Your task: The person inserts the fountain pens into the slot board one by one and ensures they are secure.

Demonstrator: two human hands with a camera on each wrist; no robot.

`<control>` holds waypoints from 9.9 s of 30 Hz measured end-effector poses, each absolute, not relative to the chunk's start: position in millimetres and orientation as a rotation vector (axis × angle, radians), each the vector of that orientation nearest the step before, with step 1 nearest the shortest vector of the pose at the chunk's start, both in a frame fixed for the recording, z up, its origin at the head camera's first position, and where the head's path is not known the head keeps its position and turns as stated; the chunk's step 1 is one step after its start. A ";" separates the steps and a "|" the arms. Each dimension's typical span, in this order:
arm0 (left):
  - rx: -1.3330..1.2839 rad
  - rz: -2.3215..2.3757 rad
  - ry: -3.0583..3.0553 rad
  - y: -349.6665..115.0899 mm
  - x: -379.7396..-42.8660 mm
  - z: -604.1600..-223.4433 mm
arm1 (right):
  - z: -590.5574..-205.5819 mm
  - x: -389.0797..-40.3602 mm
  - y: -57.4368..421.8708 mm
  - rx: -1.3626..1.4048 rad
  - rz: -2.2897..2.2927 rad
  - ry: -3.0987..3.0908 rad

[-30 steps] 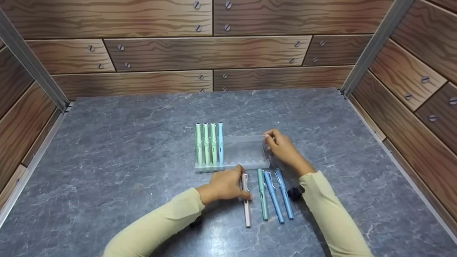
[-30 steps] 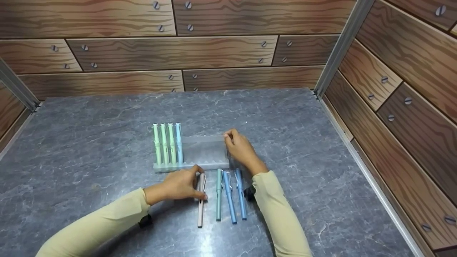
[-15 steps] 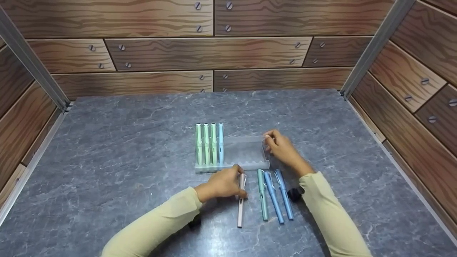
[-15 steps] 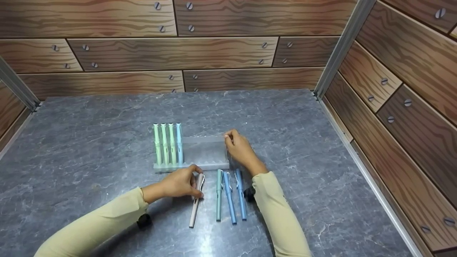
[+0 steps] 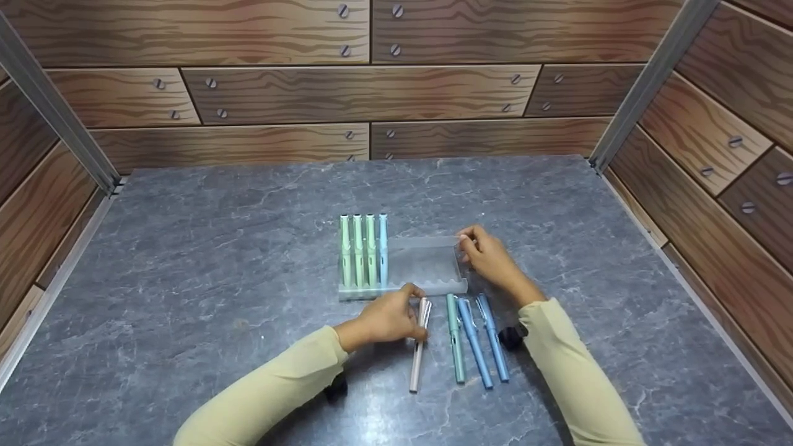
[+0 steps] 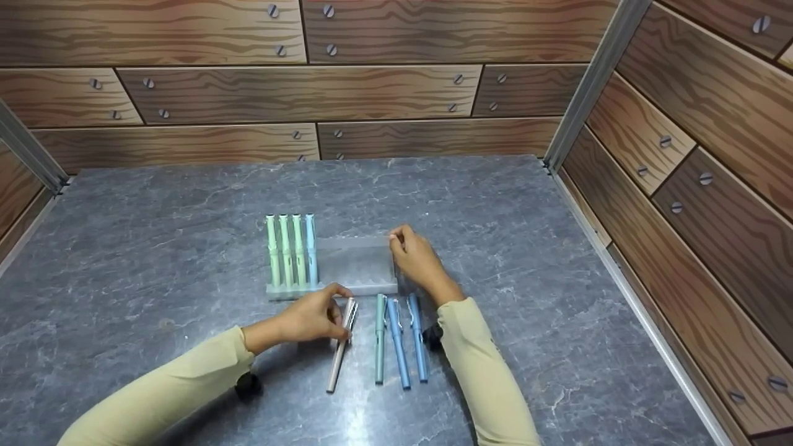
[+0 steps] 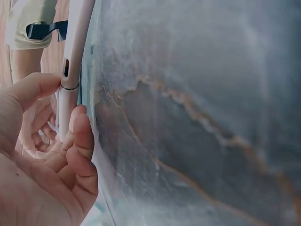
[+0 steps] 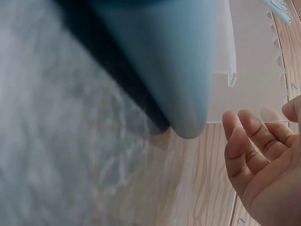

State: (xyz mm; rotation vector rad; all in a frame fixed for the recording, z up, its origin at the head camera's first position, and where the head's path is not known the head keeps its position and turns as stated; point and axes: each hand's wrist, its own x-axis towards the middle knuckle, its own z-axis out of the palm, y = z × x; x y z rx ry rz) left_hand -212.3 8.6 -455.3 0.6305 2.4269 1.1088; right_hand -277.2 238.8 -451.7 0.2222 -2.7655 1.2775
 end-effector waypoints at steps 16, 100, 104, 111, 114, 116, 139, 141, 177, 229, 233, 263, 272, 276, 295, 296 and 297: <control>0.661 1.365 2.371 1.3 -219.8 -440.6 | -453.1 -277.1 239.8 0.240 1.305 -2.732; 0.844 1.358 3.019 -19.9 -265.3 -416.9 | -450.8 -276.7 239.6 0.196 1.295 -2.789; 0.865 1.338 3.075 -19.5 -266.2 -420.0 | -451.0 -277.1 239.5 0.191 1.314 -2.787; 0.873 1.307 3.114 -17.8 -266.8 -423.4 | -450.7 -276.8 239.2 0.205 1.315 -2.773; 0.866 1.275 3.128 -17.2 -266.4 -424.9 | -450.9 -277.1 239.3 0.229 1.285 -2.767; 0.855 1.254 3.131 -17.0 -266.1 -425.9 | -451.1 -277.3 239.0 0.232 1.278 -2.760; 0.857 1.215 3.103 -17.1 -266.0 -431.1 | -453.0 -277.9 239.6 0.224 1.302 -2.757; 0.851 1.197 3.101 -17.4 -265.5 -429.5 | -452.3 -277.8 239.5 0.229 1.292 -2.762; 0.738 0.894 3.162 -12.1 -267.7 -417.0 | -453.2 -277.9 239.0 0.232 1.246 -2.767; 0.895 0.946 2.859 18.4 -227.6 -428.3 | -453.1 -277.7 240.6 0.251 1.282 -2.769; 0.882 0.935 2.835 24.3 -224.7 -432.1 | -451.6 -277.6 240.7 0.261 1.289 -2.784; 0.853 0.707 2.682 48.7 -214.2 -452.0 | -451.6 -275.6 240.3 0.228 1.286 -2.793; 0.851 0.674 2.642 47.4 -214.4 -455.6 | -454.4 -275.9 239.5 0.229 1.296 -2.773; 0.834 0.664 2.629 48.0 -214.9 -455.5 | -455.2 -276.0 239.7 0.227 1.300 -2.765; 0.853 0.525 2.671 55.7 -214.5 -456.5 | -453.3 -275.9 239.6 0.243 1.262 -2.786; 0.850 0.523 2.674 55.8 -214.5 -456.6 | -452.8 -275.8 239.5 0.247 1.255 -2.784; 0.850 0.524 2.675 55.7 -214.7 -456.6 | -452.8 -276.0 239.7 0.255 1.249 -2.783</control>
